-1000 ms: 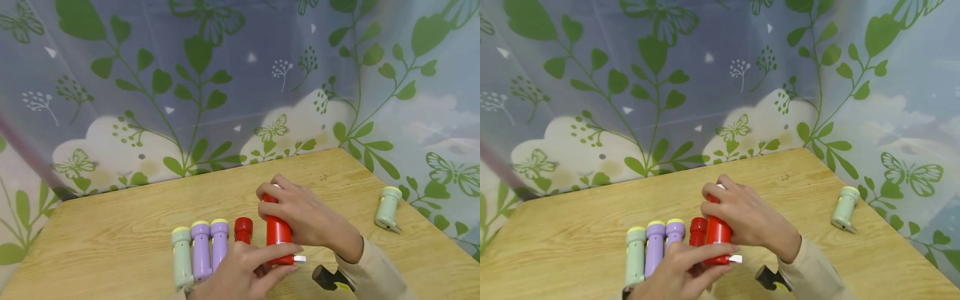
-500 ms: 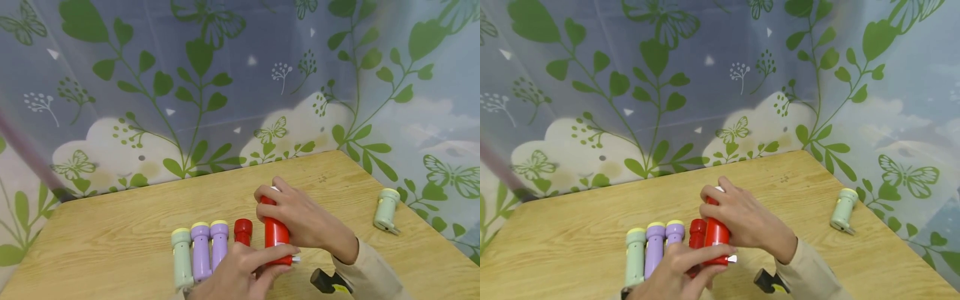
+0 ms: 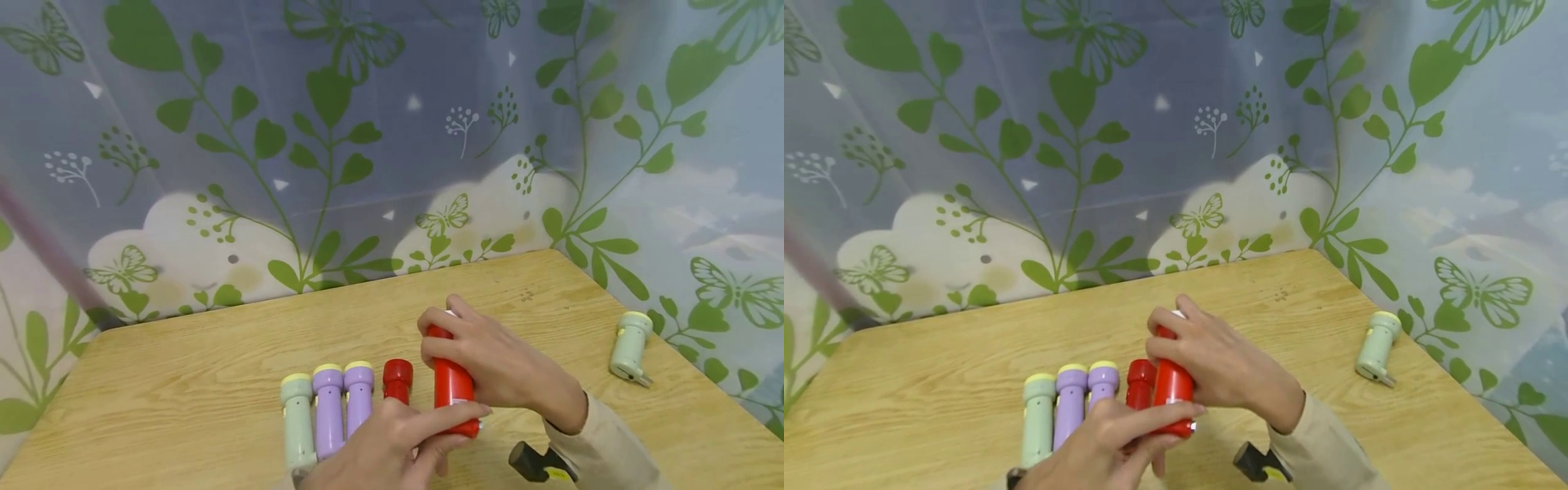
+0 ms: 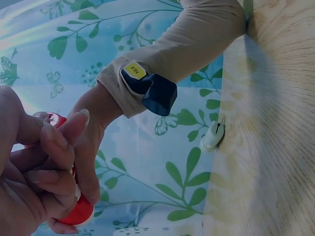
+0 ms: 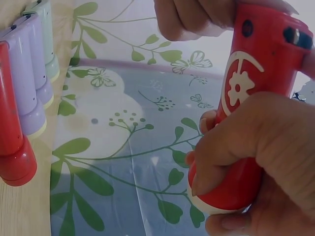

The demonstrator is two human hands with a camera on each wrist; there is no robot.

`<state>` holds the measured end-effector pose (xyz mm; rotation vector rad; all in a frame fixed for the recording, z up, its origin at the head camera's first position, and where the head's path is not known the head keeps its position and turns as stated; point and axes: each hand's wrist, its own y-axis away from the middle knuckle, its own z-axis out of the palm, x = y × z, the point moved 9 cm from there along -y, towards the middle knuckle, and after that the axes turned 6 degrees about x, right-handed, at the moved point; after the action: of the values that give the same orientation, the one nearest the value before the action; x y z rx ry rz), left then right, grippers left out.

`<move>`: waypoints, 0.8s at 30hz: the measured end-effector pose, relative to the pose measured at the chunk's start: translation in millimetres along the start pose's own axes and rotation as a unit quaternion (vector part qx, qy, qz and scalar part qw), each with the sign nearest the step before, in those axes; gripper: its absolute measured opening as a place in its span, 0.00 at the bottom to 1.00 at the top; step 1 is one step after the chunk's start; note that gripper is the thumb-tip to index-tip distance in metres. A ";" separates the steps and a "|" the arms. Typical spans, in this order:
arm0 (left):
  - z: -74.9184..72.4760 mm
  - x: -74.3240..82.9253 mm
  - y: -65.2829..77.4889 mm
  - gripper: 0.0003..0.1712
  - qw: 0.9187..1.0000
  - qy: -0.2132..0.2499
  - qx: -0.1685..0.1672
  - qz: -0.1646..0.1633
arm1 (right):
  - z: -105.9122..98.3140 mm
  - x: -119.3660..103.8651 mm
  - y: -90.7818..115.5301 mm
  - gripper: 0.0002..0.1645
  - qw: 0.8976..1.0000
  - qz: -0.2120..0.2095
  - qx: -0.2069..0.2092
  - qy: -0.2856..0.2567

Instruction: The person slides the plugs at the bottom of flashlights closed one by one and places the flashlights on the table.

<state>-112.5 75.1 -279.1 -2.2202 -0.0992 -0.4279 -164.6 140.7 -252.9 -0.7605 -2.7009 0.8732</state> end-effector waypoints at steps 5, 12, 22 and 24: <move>2.4 -1.5 -0.1 0.33 0.999 0.021 -0.035 -0.009 | -0.2 2.9 2.4 0.18 1.000 0.008 -0.003 -0.011; 1.4 -7.6 2.8 0.32 0.998 0.022 -0.055 -0.026 | 4.5 5.8 3.5 0.18 1.000 0.015 -0.011 -0.010; -54.2 -59.1 50.3 0.15 0.977 -0.121 0.098 -0.147 | 78.1 38.3 43.8 0.33 0.970 0.128 -0.204 -0.016; -62.4 -72.9 65.7 0.16 0.962 -0.179 0.106 -0.177 | 94.3 41.2 52.9 0.31 0.964 0.136 -0.230 -0.018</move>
<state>-183.6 -9.1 -316.3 -2.0449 -0.7112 -0.1876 -209.5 153.2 -358.8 -1.2396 -2.9105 0.2947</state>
